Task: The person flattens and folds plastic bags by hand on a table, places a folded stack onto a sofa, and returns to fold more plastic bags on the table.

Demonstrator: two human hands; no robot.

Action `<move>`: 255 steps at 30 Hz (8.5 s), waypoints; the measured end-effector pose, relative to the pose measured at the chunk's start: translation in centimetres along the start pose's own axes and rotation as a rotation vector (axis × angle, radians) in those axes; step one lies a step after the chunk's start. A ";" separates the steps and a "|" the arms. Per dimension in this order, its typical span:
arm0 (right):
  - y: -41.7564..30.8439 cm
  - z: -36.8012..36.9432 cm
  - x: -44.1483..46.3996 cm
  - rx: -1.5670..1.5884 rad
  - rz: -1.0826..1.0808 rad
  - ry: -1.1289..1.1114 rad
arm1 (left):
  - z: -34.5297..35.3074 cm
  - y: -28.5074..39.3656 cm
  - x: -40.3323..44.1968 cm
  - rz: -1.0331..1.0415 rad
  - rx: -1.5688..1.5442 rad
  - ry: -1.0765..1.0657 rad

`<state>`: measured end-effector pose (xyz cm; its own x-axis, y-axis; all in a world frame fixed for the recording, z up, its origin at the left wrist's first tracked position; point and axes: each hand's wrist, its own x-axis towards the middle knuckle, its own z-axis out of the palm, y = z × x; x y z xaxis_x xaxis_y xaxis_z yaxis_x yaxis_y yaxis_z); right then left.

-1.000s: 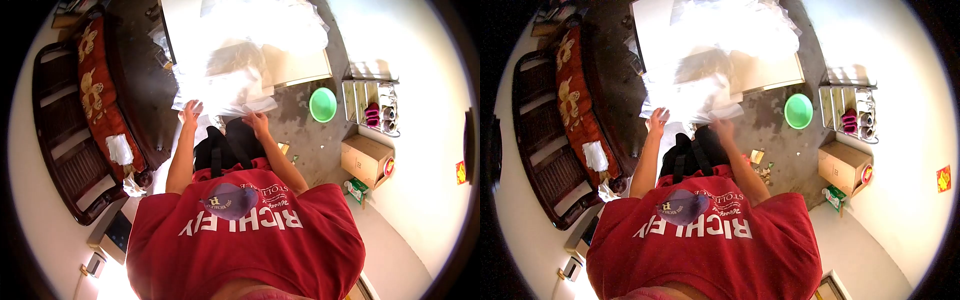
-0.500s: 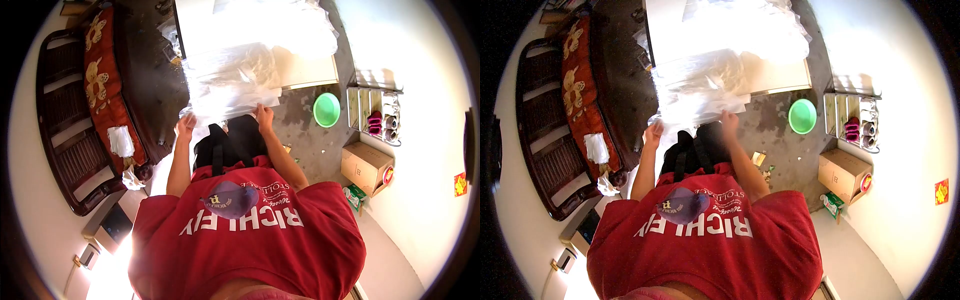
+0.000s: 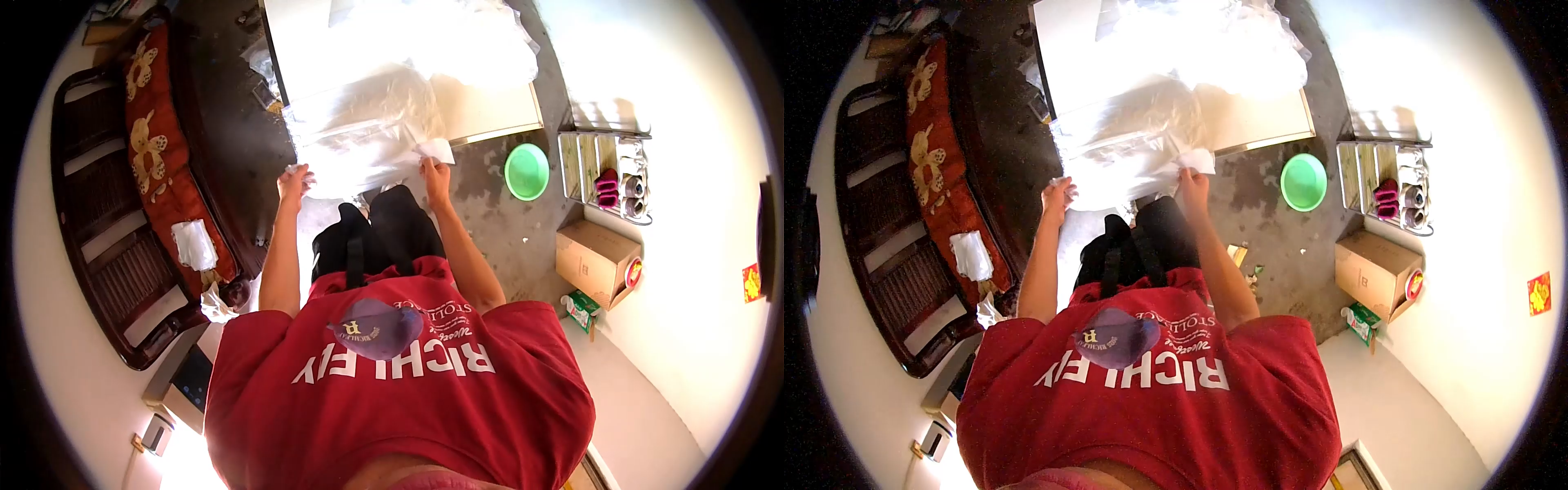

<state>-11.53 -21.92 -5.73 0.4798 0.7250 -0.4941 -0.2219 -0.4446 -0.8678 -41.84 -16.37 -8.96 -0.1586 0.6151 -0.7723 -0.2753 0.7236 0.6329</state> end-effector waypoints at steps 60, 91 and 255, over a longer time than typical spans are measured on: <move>11.0 -2.9 6.4 -0.467 0.233 0.048 | 0.6 -2.2 5.0 0.520 0.657 0.308; 2.7 3.8 14.1 -1.367 -0.794 -0.113 | 8.7 -3.1 5.9 1.051 1.363 0.255; -13.3 -5.3 11.7 -0.500 -0.236 -1.076 | 28.3 4.2 -10.1 0.387 -0.703 -0.124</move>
<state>1.55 -10.27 0.31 -0.5408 0.7766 -0.3232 0.2426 -0.2239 -0.9439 -14.52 -10.68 3.07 -0.2695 0.8418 -0.4678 -0.7602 0.1123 0.6400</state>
